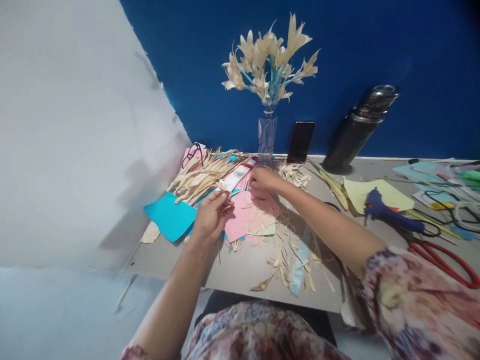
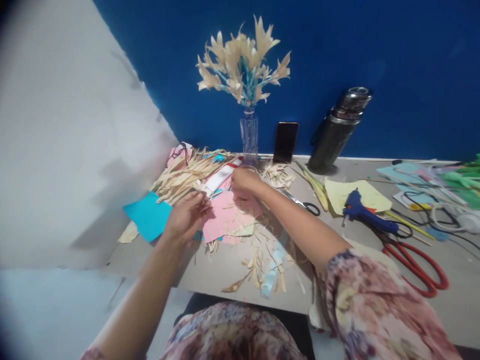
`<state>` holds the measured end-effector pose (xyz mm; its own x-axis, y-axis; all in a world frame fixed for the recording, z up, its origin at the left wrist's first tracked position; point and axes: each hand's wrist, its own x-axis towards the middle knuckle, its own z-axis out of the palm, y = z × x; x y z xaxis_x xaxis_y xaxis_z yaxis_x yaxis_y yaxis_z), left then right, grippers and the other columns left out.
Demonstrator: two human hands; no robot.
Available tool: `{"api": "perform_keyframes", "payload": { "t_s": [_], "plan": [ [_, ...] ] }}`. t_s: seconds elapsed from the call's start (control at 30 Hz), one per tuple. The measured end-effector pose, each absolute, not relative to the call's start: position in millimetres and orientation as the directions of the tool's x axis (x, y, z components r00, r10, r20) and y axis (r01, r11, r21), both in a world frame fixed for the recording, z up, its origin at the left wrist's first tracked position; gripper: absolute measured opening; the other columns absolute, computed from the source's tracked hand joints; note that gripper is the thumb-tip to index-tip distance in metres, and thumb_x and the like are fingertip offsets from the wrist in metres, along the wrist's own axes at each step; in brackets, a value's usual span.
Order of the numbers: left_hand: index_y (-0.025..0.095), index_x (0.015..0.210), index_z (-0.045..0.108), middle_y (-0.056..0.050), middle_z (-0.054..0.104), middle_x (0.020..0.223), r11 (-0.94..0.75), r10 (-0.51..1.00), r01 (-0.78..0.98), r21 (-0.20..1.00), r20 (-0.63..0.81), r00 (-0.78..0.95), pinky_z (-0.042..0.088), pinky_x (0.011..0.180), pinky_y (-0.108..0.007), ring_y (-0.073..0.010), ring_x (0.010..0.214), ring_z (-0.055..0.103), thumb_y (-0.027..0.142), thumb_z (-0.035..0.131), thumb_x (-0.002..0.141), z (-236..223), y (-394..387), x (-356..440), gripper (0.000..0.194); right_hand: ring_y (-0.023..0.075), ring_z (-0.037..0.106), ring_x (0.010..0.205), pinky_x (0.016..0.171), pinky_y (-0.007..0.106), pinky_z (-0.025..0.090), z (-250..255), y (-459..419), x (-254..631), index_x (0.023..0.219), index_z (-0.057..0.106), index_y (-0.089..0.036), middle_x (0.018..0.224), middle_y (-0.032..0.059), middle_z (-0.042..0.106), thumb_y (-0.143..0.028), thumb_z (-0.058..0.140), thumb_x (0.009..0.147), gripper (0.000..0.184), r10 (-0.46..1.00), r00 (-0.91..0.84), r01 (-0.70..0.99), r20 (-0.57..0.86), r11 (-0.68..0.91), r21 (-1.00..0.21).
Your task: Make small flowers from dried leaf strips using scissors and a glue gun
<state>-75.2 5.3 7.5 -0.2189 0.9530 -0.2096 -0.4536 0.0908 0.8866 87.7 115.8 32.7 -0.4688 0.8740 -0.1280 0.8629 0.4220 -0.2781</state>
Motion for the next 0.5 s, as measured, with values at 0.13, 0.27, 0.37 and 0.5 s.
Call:
{"api": "perform_keyframes", "payload": {
  "t_s": [0.13,0.27,0.37,0.5],
  "plan": [
    [0.015,0.082,0.064,0.001,0.062,0.072,0.155,0.951,-0.473,0.867,-0.261,-0.168,0.050,0.059,-0.025,-0.0124,0.065,0.061,0.027,0.083,0.061,-5.6,1.4,-71.7,0.031,0.0244,0.071,0.095,0.071,0.025,0.048,22.6,147.6,56.5,0.107,0.074,-0.011,0.103,0.0162,0.077,-0.028,0.068,0.081,0.032,0.906,-0.383,0.898,-0.179,0.320,-0.304],
    [0.014,0.082,0.064,0.001,0.060,0.069,0.145,0.957,-0.488,0.861,-0.247,-0.152,0.048,0.058,-0.024,-0.0114,0.063,0.059,0.028,0.083,0.063,-15.3,3.0,-72.3,0.031,0.0296,0.070,0.103,0.079,0.031,0.052,11.0,153.2,33.5,0.109,0.073,-0.013,0.109,0.0187,0.075,-0.034,0.077,0.072,0.043,0.927,-0.315,0.915,-0.204,0.240,-0.324],
    [0.013,0.083,0.064,0.001,0.060,0.070,0.140,0.961,-0.492,0.859,-0.238,-0.142,0.048,0.058,-0.024,-0.0109,0.063,0.058,0.027,0.083,0.063,-18.5,4.4,-73.0,0.031,0.0292,0.070,0.105,0.082,0.031,0.053,5.8,155.2,28.8,0.106,0.074,-0.015,0.109,0.0179,0.076,-0.024,0.079,0.066,0.041,0.932,-0.298,0.906,-0.208,0.207,-0.369],
    [0.014,0.082,0.063,0.001,0.060,0.070,0.146,0.960,-0.483,0.863,-0.241,-0.140,0.048,0.058,-0.024,-0.0113,0.063,0.057,0.027,0.084,0.063,-17.9,4.9,-73.1,0.030,0.0292,0.071,0.102,0.078,0.029,0.053,0.6,160.2,34.2,0.099,0.075,-0.015,0.103,0.0158,0.077,-0.022,0.077,0.065,0.035,0.942,-0.256,0.875,-0.218,0.130,-0.467]
  ]
}}
